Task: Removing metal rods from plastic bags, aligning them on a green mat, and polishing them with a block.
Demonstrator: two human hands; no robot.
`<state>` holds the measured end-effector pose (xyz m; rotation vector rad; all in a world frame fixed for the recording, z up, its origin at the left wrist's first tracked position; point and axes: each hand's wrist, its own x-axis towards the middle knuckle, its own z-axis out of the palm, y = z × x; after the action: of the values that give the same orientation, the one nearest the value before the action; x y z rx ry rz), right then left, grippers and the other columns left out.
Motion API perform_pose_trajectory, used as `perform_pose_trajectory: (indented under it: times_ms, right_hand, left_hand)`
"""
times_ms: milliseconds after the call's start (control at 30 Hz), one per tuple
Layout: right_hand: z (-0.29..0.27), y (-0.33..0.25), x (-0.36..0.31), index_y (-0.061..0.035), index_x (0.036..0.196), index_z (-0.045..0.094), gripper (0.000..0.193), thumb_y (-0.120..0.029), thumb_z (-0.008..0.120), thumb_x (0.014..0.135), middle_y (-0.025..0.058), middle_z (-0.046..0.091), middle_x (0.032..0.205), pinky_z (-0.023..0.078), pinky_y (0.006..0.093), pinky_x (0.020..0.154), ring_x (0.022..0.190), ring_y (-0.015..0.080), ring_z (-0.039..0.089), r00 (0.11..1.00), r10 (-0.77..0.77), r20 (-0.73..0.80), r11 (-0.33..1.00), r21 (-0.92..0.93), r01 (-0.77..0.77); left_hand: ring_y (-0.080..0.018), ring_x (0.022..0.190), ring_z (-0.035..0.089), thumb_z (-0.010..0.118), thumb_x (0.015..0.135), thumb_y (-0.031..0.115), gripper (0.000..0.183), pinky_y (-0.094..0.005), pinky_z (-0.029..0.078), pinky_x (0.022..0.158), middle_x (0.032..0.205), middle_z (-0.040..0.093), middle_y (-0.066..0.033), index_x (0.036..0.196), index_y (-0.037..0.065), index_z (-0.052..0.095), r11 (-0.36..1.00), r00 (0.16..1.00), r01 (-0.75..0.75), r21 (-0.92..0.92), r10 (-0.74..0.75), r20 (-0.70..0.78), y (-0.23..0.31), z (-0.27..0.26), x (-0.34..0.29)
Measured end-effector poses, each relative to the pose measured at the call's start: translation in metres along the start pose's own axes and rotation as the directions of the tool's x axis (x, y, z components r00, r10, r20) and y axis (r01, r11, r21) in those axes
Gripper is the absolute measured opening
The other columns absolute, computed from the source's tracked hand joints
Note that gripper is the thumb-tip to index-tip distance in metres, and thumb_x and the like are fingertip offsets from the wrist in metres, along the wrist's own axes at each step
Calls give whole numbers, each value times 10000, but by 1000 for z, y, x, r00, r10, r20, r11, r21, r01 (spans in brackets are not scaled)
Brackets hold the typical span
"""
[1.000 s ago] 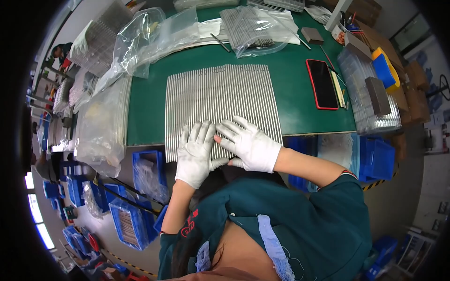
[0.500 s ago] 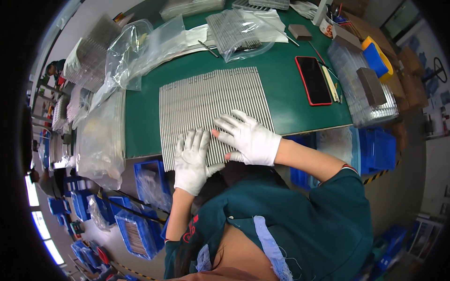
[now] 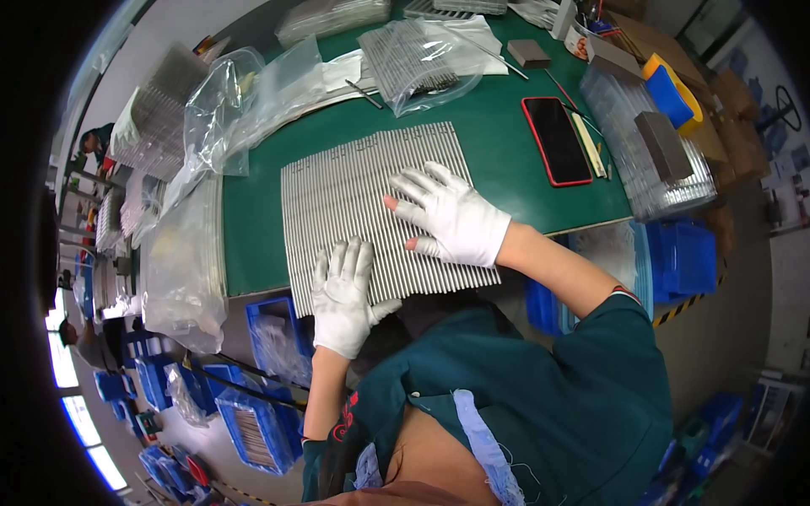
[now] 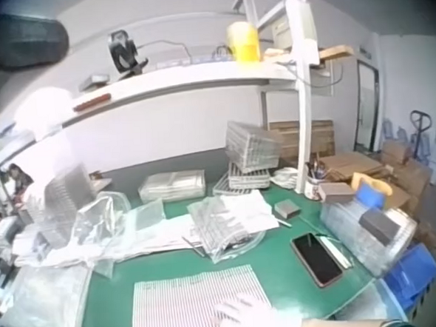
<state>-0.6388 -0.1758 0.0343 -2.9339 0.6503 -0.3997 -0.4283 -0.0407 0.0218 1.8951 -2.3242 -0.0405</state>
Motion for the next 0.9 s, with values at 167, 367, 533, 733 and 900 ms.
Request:
perform_pose_trajectory:
  times_ms: [167, 367, 533, 733, 900]
  right_hand:
    - [4, 10, 3, -59, 1389, 455, 654, -489, 500, 898, 210, 418, 1437, 235, 523, 1137, 1338, 379, 385, 999, -3, -42, 1000, -25, 2]
    - [7, 16, 13, -31, 1368, 462, 686, -534, 463, 901, 237, 437, 1406, 239, 530, 1137, 1337, 398, 382, 1000, -7, -20, 1000, -15, 7]
    - [6, 10, 19, -64, 1349, 492, 610, -463, 513, 889, 215, 445, 1400, 240, 512, 1138, 1324, 377, 393, 992, -18, 128, 997, -68, 27]
    - [7, 9, 16, -54, 1371, 464, 683, -574, 334, 948, 236, 420, 1414, 221, 525, 1137, 1328, 404, 371, 992, -19, 121, 997, -75, 28]
    - [8, 12, 17, -21, 1352, 468, 688, -564, 354, 945, 240, 431, 1399, 239, 524, 1118, 1298, 427, 386, 993, -52, 102, 997, -57, 58]
  left_hand:
    - [-320, 1346, 375, 718, 668, 550, 967, -487, 175, 1166, 1421, 443, -147, 1412, 29, 388, 999, 1000, 12, -46, -10, 27, 2, -1, 2]
    - [-267, 1331, 386, 691, 662, 614, 953, -480, 197, 1144, 1400, 462, -101, 1387, 55, 424, 1000, 1000, 19, 7, -19, -11, 0, 2, 1]
    - [-311, 1329, 398, 674, 690, 616, 922, -497, 238, 1127, 1399, 466, -146, 1350, 16, 442, 998, 998, -7, -70, 3, -56, -5, 4, -2]
    - [-286, 1335, 394, 631, 719, 640, 912, -486, 220, 1143, 1395, 471, -128, 1358, 14, 453, 994, 998, -13, -105, 6, -62, -3, 7, 0]
    - [-296, 1347, 389, 619, 744, 634, 906, -480, 228, 1144, 1414, 463, -145, 1376, 10, 438, 991, 993, -44, -126, 29, -118, -3, 13, -4]
